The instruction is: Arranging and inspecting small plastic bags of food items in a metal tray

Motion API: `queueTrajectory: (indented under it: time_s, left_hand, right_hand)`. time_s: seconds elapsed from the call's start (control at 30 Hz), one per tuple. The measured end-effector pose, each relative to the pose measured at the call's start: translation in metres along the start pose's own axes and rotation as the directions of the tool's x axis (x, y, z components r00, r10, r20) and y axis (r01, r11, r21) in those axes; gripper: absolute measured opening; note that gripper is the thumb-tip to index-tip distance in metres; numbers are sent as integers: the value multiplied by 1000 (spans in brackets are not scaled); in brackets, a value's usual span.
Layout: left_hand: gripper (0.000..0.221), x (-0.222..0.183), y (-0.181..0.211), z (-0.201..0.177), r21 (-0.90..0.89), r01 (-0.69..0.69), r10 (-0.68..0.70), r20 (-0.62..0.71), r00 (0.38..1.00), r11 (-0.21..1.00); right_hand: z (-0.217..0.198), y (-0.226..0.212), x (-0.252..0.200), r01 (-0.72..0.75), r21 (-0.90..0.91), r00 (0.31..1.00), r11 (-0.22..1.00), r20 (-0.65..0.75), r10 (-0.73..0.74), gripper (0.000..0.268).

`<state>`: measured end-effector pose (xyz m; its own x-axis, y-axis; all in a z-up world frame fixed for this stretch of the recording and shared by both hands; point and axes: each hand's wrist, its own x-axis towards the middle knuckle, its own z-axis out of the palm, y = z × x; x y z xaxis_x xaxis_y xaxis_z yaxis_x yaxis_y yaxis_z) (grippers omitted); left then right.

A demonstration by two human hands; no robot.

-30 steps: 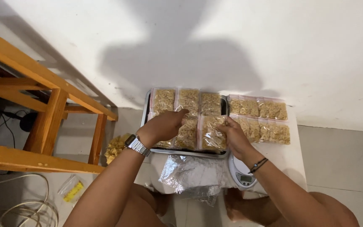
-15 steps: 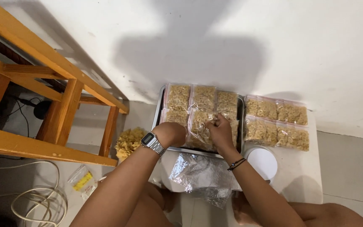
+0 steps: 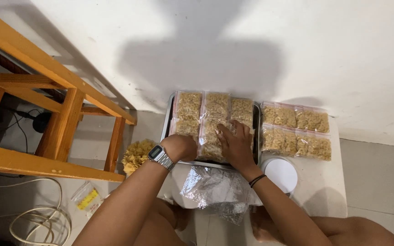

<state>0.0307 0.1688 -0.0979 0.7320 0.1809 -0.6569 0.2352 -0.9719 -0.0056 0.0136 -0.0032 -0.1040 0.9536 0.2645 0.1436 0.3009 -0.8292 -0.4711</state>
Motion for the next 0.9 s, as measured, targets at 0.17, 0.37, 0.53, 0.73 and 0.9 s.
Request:
queueTrajectory:
  time_s: [0.17, 0.37, 0.53, 0.73, 0.9]
  left_hand:
    - [54, 4, 1, -2, -1, -18, 18, -2, 1000, 1000]
    - [50, 7, 5, -1, -19, -48, 48, 3, 999, 999]
    - [48, 9, 12, -4, -24, -79, 79, -1, 997, 997]
    - [45, 7, 22, -3, -34, -123, 123, 7, 992, 992]
    - [35, -63, 26, -59, 176, -641, 650, 8, 760, 747]
  right_hand:
    - [-9, 0, -4, 142, -72, 979, 987, 155, -129, 51]
    - [-2, 7, -5, 183, -107, 935, 977, 326, -139, 59]
    - [-4, 5, -4, 170, -87, 928, 982, 349, -130, 61]
    - [-20, 0, 2, 124, -84, 889, 989, 451, -73, 63]
    - [-54, 11, 8, 206, -180, 842, 962, 533, -80, 65]
